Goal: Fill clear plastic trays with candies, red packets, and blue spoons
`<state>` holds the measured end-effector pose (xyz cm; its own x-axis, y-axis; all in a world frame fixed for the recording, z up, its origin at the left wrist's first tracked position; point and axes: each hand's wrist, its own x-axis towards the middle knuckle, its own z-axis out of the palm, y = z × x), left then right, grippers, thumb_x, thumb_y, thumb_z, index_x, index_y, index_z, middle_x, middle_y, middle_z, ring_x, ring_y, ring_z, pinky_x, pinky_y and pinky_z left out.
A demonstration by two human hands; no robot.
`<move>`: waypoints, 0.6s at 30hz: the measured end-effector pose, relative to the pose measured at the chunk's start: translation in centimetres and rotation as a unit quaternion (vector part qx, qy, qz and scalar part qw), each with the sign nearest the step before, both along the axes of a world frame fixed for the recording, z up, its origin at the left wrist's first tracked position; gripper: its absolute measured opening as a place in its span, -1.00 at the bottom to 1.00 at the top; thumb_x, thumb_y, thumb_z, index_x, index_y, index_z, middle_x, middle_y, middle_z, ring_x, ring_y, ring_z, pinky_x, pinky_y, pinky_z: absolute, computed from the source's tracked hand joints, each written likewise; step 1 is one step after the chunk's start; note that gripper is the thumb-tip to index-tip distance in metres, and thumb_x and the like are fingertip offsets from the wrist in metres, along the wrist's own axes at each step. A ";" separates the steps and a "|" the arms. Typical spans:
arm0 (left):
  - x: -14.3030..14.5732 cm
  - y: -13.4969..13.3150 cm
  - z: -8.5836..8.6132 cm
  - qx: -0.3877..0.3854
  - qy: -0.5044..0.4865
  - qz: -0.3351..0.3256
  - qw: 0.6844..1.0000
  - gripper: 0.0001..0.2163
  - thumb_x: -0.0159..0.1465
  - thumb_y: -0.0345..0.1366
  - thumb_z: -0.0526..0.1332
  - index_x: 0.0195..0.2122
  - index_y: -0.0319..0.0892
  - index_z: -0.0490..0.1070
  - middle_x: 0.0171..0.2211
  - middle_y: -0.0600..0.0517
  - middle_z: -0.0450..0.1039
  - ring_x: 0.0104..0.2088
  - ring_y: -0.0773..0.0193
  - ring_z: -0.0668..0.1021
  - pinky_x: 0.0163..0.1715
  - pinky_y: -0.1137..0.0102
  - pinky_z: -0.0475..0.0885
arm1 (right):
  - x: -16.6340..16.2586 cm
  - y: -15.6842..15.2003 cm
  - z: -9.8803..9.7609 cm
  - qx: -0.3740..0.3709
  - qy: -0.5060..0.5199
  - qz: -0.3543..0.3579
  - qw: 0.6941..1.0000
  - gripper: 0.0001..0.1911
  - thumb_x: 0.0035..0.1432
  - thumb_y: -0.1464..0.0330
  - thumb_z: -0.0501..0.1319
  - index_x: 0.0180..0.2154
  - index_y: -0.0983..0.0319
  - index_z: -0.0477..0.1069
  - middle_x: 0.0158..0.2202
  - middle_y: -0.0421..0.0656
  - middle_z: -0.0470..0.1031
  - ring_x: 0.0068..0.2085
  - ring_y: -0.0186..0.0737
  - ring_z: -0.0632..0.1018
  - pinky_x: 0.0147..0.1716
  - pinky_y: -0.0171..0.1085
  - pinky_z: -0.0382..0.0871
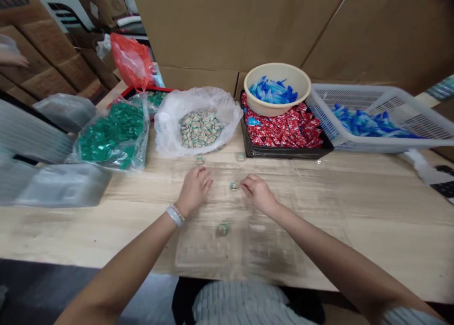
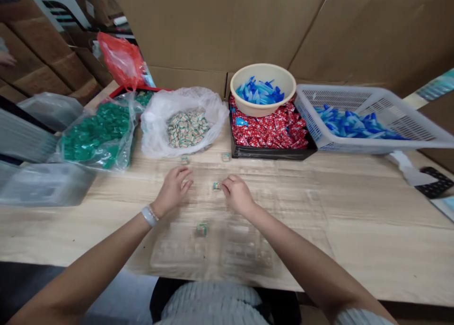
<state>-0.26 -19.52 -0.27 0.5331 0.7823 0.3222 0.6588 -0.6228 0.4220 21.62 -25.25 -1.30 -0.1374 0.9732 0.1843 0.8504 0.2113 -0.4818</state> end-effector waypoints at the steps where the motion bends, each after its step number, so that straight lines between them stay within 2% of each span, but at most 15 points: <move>1: 0.7 0.2 -0.1 -0.003 0.005 -0.027 1.000 -0.76 0.19 -0.33 0.07 -0.12 -0.22 0.32 -0.10 -0.12 0.27 -0.08 0.15 0.33 -0.09 0.19 0.27 | -0.1 0.3 -0.2 -0.005 0.000 0.013 1.000 -0.82 0.11 0.44 0.05 -0.42 0.28 0.42 -0.43 -0.12 0.36 -0.36 -0.27 0.38 -0.33 -0.31 0.24; 5: 3.8 -0.7 -0.5 -0.045 0.038 -0.133 0.989 -0.81 0.18 -0.32 0.10 -0.17 -0.14 0.36 -0.16 -0.04 0.31 -0.12 0.20 0.34 -0.12 0.26 0.29 | -0.2 1.1 -0.9 -0.018 -0.002 0.062 0.998 -0.86 0.09 0.45 0.09 -0.40 0.28 0.42 -0.42 -0.12 0.36 -0.34 -0.27 0.37 -0.31 -0.30 0.25; 11: 6.5 -0.4 -0.7 -0.085 0.103 -0.067 0.989 -0.91 0.18 -0.35 0.09 -0.35 -0.20 0.36 -0.33 -0.03 0.32 -0.26 0.21 0.37 -0.26 0.29 0.33 | 0.4 2.0 -1.2 -0.040 -0.019 0.031 0.999 -0.85 0.08 0.49 0.07 -0.45 0.28 0.39 -0.45 -0.14 0.33 -0.36 -0.28 0.36 -0.34 -0.31 0.24; 18: 6.4 -0.2 -0.9 -0.101 0.089 -0.093 0.987 -0.95 0.14 -0.40 0.13 -0.37 -0.20 0.34 -0.33 -0.02 0.32 -0.26 0.22 0.38 -0.26 0.32 0.33 | 0.0 2.2 -1.2 -0.022 -0.040 0.077 0.996 -0.79 0.11 0.46 0.04 -0.51 0.25 0.38 -0.49 -0.15 0.33 -0.38 -0.25 0.35 -0.36 -0.29 0.24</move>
<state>6.12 -19.71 -1.22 0.7070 0.7049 0.0581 0.6161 -0.6541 0.4388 21.59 -23.03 -2.51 -0.2991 0.9461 0.1243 0.8455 0.3231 -0.4251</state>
